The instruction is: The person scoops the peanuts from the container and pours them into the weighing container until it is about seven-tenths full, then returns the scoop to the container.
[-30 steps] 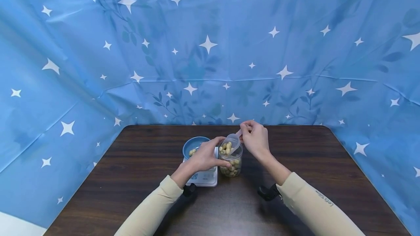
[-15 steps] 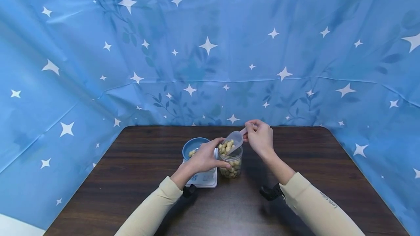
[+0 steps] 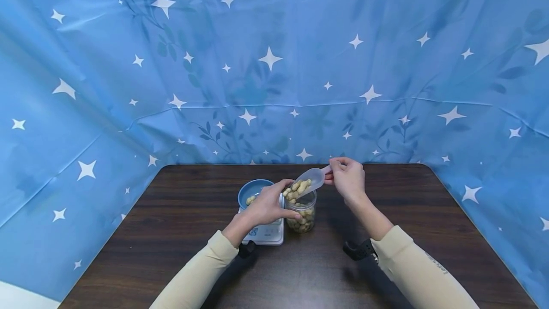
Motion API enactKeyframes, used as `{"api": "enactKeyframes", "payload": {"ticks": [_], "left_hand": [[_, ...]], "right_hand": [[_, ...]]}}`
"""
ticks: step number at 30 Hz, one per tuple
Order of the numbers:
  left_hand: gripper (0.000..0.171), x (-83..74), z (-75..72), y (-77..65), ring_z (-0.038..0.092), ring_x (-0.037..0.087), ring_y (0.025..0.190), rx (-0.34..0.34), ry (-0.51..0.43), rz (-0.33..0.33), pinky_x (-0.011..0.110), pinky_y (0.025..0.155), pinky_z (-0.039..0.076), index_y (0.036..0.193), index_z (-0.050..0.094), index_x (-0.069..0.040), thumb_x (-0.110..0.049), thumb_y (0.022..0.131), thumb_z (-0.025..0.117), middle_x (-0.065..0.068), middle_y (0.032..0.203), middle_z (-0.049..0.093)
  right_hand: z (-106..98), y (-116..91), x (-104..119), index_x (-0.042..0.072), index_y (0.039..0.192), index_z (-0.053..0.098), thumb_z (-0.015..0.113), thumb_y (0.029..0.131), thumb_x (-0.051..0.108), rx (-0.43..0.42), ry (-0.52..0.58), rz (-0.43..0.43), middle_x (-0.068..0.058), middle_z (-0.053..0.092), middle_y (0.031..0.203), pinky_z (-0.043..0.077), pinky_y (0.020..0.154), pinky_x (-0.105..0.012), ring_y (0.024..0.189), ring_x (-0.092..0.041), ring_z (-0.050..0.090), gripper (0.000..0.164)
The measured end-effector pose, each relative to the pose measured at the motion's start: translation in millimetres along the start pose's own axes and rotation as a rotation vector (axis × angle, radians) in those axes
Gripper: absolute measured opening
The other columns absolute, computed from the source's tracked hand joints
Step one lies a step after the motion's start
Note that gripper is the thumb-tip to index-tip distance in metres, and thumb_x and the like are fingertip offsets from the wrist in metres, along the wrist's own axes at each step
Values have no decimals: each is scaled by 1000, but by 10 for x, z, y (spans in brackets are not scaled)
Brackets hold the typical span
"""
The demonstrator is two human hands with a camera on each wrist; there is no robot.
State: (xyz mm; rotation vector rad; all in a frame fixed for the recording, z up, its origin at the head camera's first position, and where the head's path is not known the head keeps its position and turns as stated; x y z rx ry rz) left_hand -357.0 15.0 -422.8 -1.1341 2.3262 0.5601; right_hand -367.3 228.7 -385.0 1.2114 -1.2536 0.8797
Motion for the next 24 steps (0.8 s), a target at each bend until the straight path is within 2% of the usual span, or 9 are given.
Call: {"api": "enactKeyframes", "payload": {"ticks": [8, 15, 24], "left_hand": [[91, -6, -4, -7, 55, 20, 129, -2, 1, 2, 55, 112, 33, 154, 44, -15, -49, 81, 87, 2, 142, 59], [94, -10, -4, -14, 52, 22, 134, 6, 23, 3, 56, 114, 31, 156, 42, -13, -52, 82, 85, 4, 147, 55], [98, -32, -5, -33, 47, 23, 138, 18, 36, 22, 57, 115, 29, 159, 36, -10, -52, 84, 83, 6, 153, 49]], "right_hand": [[-67, -9, -77, -18, 128, 54, 53, 109, 18, -14, 24, 50, -4, 73, 83, 59, 71, -29, 71, -7, 71, 41], [-109, 5, -149, -19, 132, 51, 52, 109, 17, -21, 64, 104, -1, 70, 81, 59, 69, -27, 70, -7, 70, 43], [-142, 20, -164, -20, 134, 49, 50, 110, 17, -25, 74, 118, 1, 68, 82, 59, 70, -25, 70, -6, 70, 44]]}}
Point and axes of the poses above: each hand's wrist, its own y-axis towards the middle knuckle, its own z-axis out of the palm, x = y × z, the point moved 8 cm from there along y, towards the middle knuckle
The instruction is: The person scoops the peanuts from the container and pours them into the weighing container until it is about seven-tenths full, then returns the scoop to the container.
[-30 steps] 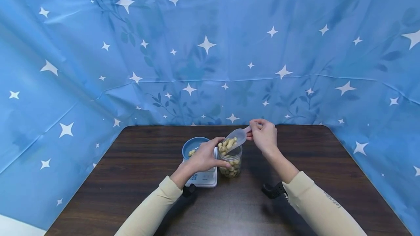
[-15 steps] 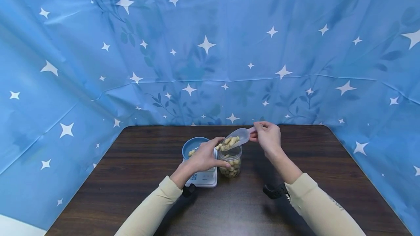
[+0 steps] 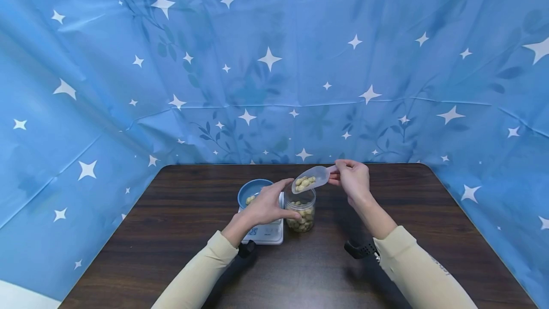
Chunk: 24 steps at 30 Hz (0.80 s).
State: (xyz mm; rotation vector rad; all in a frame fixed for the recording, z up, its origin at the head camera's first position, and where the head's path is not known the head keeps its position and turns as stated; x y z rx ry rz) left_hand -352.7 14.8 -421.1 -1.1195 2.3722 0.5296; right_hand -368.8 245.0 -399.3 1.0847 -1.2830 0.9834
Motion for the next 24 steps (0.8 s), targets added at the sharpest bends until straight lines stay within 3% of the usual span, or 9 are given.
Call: {"api": "enactKeyframes", "payload": {"ticks": [8, 15, 24], "left_hand": [[99, 61, -90, -108, 40, 24, 143, 3, -31, -13, 60, 118, 18, 162, 32, -15, -50, 85, 83, 6, 159, 38], [91, 254, -292, -225, 37, 25, 145, -35, -23, -12, 61, 117, 17, 159, 38, -18, -47, 85, 84, 7, 161, 33], [104, 644, -494, -419, 22, 37, 150, -1, -49, -143, 64, 117, 14, 162, 32, -17, -47, 80, 88, 13, 167, 20]], "right_hand": [[-4, 26, 1, -18, 129, 51, 52, 108, 13, -7, 97, 22, 1, 68, 77, 59, 66, -25, 65, -7, 69, 38], [2, 37, 32, -17, 131, 50, 52, 108, 14, 15, 128, 19, 1, 69, 77, 59, 67, -26, 66, -8, 69, 38], [120, 60, 60, -18, 138, 45, 53, 108, 16, 42, 150, 26, 1, 69, 79, 59, 69, -26, 67, -8, 68, 46]]}}
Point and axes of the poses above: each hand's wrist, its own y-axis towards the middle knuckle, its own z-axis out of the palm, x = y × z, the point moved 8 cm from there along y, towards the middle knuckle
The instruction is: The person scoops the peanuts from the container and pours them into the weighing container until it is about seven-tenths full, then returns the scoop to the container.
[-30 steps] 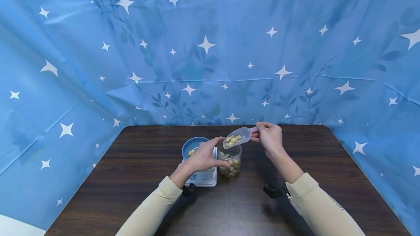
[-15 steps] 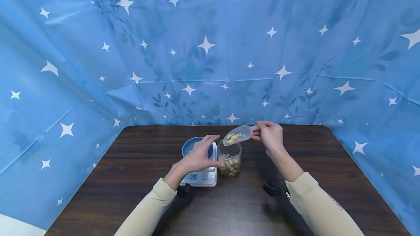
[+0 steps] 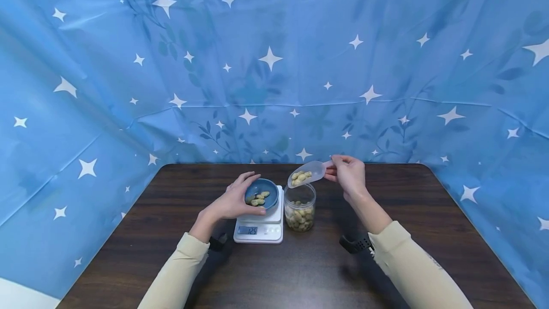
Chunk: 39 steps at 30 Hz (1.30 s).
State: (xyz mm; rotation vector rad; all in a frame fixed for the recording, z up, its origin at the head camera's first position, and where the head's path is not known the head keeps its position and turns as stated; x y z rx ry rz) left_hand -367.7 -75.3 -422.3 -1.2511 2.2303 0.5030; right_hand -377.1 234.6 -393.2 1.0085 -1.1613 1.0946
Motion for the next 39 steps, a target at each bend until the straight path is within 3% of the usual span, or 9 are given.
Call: {"api": "enactKeyframes", "payload": {"ticks": [5, 14, 19, 29, 39], "left_hand": [[114, 156, -57, -41, 25, 39, 149, 34, 16, -75, 64, 116, 19, 164, 26, -14, -52, 76, 89, 14, 166, 21], [119, 298, -33, -51, 34, 38, 144, 74, -17, -142, 64, 114, 26, 164, 23, -8, -52, 75, 89, 18, 162, 30], [117, 316, -8, -40, 38, 36, 141, 79, -28, -140, 64, 113, 27, 163, 25, -6, -51, 76, 89, 18, 159, 35], [115, 285, -3, -21, 42, 34, 138, 62, -41, -121, 62, 112, 29, 160, 29, -4, -49, 75, 90, 18, 156, 39], [115, 295, 12, -7, 44, 33, 135, 66, -53, -117, 58, 111, 34, 160, 29, -3, -49, 75, 90, 18, 155, 39]], "right_hand": [[77, 17, 22, -19, 138, 44, 53, 108, 15, 6, 9, -2, 0, 69, 78, 59, 70, -26, 67, -8, 69, 46], [208, 69, 2, -13, 138, 45, 52, 109, 15, 12, 13, 7, 0, 68, 80, 59, 71, -27, 67, -9, 69, 41], [305, 96, -2, -10, 134, 46, 52, 109, 14, 32, 3, 3, 0, 69, 80, 59, 70, -27, 68, -8, 69, 35], [523, 106, 1, -11, 139, 44, 51, 109, 15, 95, -59, -7, -2, 71, 84, 60, 75, -30, 74, -11, 71, 40], [720, 118, 33, -11, 134, 47, 51, 109, 16, 72, -138, -51, -13, 71, 88, 60, 72, -30, 72, -12, 71, 37]]}}
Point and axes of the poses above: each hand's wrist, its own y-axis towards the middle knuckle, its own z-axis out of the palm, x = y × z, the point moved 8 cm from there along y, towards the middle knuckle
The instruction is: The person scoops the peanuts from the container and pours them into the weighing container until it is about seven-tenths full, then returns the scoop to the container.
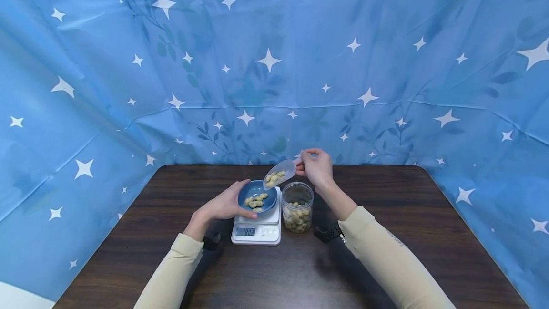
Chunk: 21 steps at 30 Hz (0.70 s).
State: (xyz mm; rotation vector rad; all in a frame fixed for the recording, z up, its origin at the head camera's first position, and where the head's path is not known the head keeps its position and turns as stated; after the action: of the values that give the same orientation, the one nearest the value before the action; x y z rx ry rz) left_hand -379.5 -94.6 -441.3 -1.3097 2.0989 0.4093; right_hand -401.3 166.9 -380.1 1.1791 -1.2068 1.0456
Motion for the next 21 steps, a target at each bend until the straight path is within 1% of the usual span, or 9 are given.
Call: {"api": "enactKeyframes", "payload": {"ticks": [3, 6, 9, 11, 13, 16, 19, 21], "left_hand": [[115, 2, 5, 2, 44, 33, 134, 5, -6, -5, 56, 110, 36, 161, 29, -4, -49, 75, 90, 17, 155, 39], [115, 4, 8, 9, 45, 31, 134, 8, -9, -12, 54, 111, 37, 161, 28, -5, -49, 75, 91, 16, 155, 39], [115, 4, 7, 12, 45, 32, 134, 7, -17, -12, 54, 110, 37, 161, 28, -5, -48, 75, 91, 16, 156, 38], [115, 5, 7, 9, 44, 33, 134, 10, -21, -14, 55, 110, 37, 161, 28, -4, -48, 75, 91, 17, 156, 37], [115, 10, 7, 5, 44, 33, 135, 11, -26, -18, 56, 110, 37, 161, 28, -5, -47, 75, 91, 17, 156, 37], [114, 12, 6, 5, 44, 33, 135, 10, -28, -16, 56, 110, 37, 161, 28, -5, -47, 75, 91, 17, 156, 38], [115, 10, 8, 5, 44, 34, 136, 10, -29, -9, 56, 110, 37, 161, 28, -5, -46, 75, 92, 17, 156, 38], [115, 7, 9, 5, 44, 35, 136, 7, -32, -3, 57, 110, 37, 161, 28, -4, -46, 75, 92, 18, 156, 38]], "right_hand": [[60, 0, 41, -11, 131, 51, 52, 108, 16, -4, -62, -59, -19, 72, 90, 60, 70, -31, 71, -15, 72, 35], [110, -1, 106, -9, 127, 56, 54, 108, 17, -9, -170, -154, -22, 73, 89, 60, 67, -32, 70, -20, 73, 32], [153, -17, 195, -6, 122, 60, 55, 108, 17, -16, -286, -256, -19, 74, 85, 61, 65, -34, 70, -26, 74, 27], [179, -35, 258, -4, 120, 61, 55, 108, 18, -13, -329, -311, -17, 74, 83, 61, 65, -36, 71, -29, 74, 26], [196, -50, 318, -4, 120, 62, 55, 108, 19, -6, -356, -351, -15, 74, 82, 61, 65, -34, 73, -31, 74, 26], [200, -69, 392, -3, 120, 62, 55, 109, 19, 1, -376, -389, -13, 74, 82, 60, 63, -31, 75, -31, 74, 27], [180, -88, 445, -3, 121, 62, 55, 109, 20, 4, -389, -411, -13, 75, 84, 59, 62, -27, 76, -29, 74, 27], [155, -96, 463, -4, 122, 61, 54, 109, 20, 9, -380, -415, -14, 75, 85, 59, 62, -27, 77, -28, 74, 28]]}}
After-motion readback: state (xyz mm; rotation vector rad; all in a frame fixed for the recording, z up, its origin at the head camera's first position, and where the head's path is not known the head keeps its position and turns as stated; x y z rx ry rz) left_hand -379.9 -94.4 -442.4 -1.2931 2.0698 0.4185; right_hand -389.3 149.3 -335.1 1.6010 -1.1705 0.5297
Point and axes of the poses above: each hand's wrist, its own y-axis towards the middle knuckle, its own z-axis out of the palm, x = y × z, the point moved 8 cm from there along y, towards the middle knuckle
